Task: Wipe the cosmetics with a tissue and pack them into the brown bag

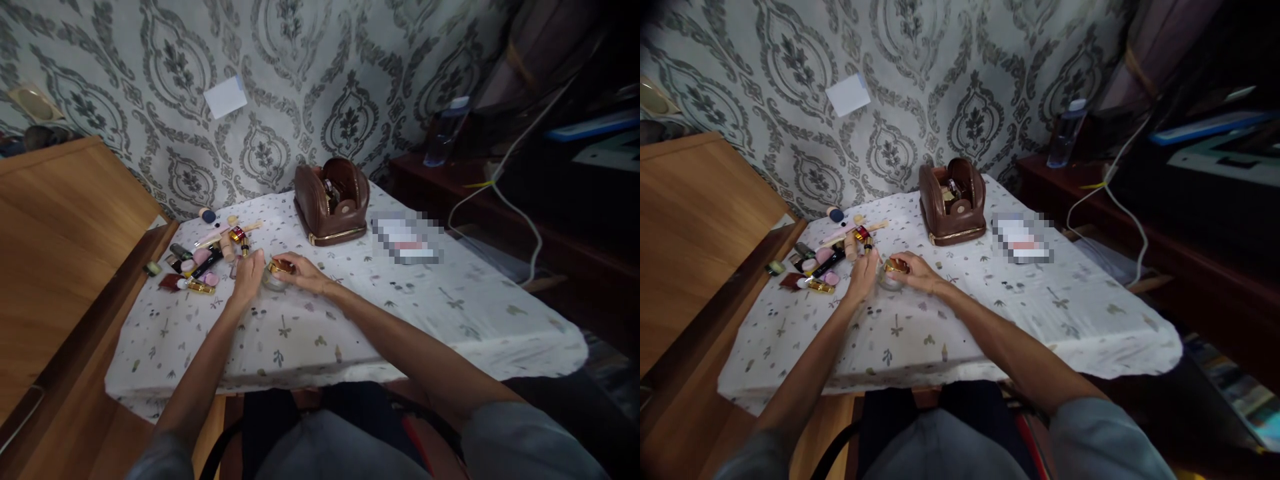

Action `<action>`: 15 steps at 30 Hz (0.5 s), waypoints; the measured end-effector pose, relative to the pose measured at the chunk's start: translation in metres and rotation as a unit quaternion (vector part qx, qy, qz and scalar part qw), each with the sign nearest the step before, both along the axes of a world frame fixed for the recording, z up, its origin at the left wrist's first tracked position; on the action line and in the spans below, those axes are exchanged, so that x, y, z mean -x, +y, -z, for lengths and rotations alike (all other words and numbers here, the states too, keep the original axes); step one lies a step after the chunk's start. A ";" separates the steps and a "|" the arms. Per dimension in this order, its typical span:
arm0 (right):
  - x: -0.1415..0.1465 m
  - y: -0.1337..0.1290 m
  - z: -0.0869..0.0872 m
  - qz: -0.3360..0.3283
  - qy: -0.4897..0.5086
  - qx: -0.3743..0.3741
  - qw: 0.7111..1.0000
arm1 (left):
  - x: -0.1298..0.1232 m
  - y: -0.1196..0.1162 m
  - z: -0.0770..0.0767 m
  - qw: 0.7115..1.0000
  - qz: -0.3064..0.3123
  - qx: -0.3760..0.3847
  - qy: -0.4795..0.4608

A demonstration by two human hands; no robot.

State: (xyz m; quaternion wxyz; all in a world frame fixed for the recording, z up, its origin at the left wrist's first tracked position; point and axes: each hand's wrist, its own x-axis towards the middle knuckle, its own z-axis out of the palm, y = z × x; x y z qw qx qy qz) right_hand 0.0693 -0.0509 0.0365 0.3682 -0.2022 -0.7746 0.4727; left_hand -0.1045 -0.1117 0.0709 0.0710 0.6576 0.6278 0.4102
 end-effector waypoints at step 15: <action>-0.008 0.002 -0.009 -0.065 -0.004 0.024 0.998 | 0.028 -0.024 0.005 0.986 0.122 0.075 -0.082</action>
